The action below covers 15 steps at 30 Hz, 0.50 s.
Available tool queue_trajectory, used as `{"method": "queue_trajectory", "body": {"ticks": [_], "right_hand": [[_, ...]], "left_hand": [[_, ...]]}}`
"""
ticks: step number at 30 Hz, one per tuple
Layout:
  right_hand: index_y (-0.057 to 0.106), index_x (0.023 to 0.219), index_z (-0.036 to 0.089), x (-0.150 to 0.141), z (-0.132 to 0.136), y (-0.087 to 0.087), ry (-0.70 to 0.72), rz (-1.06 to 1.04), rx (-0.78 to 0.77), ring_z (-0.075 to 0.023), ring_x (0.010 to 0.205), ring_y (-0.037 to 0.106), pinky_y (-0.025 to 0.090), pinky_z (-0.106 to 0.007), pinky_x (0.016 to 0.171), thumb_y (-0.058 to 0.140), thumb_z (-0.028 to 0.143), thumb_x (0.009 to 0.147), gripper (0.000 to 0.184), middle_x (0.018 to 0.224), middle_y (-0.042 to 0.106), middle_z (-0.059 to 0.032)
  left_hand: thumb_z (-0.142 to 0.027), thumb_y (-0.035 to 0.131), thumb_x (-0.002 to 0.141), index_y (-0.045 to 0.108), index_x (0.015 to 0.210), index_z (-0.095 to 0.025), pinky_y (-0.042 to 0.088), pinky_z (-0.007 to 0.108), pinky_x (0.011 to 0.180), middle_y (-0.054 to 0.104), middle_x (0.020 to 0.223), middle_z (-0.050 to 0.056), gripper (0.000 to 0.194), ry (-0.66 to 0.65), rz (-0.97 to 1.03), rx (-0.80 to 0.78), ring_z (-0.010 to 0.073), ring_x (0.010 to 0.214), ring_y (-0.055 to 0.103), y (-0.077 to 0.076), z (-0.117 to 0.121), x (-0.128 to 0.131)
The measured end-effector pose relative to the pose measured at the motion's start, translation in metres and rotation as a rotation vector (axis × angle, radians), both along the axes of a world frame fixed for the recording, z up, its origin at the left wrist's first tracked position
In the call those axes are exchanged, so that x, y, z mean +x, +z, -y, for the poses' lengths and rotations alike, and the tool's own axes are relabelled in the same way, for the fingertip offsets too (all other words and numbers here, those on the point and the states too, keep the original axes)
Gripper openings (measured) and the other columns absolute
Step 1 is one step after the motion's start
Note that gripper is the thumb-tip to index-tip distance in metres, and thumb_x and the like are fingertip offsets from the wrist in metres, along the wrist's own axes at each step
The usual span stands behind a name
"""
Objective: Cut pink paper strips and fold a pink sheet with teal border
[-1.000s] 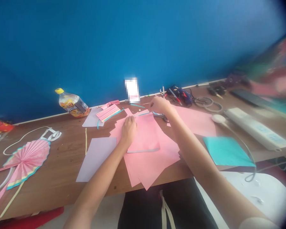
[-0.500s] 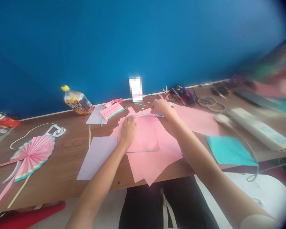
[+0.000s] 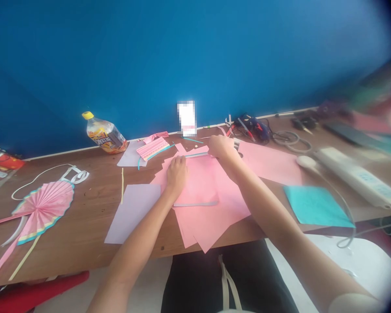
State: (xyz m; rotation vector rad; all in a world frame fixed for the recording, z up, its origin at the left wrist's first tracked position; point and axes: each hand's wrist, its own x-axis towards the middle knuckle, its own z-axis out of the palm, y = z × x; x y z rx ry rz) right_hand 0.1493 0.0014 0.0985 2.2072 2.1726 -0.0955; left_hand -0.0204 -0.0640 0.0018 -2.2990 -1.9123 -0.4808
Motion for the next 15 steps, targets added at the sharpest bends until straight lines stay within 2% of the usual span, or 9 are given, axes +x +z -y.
{"method": "queue_trajectory", "body": {"ticks": [6,10,15], "right_hand": [[0.066,0.117,0.017,-0.003,-0.0017,-0.005,-0.007,0.019,0.033,-0.0274,0.101,0.063,0.048,-0.034,0.084,0.07,0.033,0.078,0.042,0.104,0.066,-0.0177],[0.065,0.119,0.016,-0.0014,-0.004,-0.0058,-0.034,0.022,0.004,-0.0271,0.1,0.064,0.05,-0.032,0.081,0.071,0.034,0.077,0.046,0.107,0.065,-0.0184],[0.067,0.115,0.016,-0.0003,-0.0045,-0.0059,-0.051,0.012,0.016,-0.027,0.099,0.064,0.05,-0.032,0.079,0.07,0.028,0.076,0.041,0.107,0.064,-0.0182]], "left_hand": [[-0.01,0.039,0.089,0.051,0.12,-0.013,0.048,0.034,0.091,0.059,0.117,0.014,0.034,0.012,-0.02,-0.007,0.0247,0.114,0.053,0.0021,0.0012,0.0006],[-0.01,0.039,0.089,0.051,0.12,-0.012,0.047,0.035,0.095,0.059,0.119,0.016,0.034,-0.002,0.002,0.019,0.0246,0.118,0.052,-0.0015,0.0004,-0.0006],[-0.011,0.038,0.089,0.05,0.123,-0.009,0.045,0.037,0.1,0.057,0.124,0.018,0.035,-0.025,0.03,0.032,0.0254,0.124,0.048,-0.004,-0.0001,-0.0005]]}}
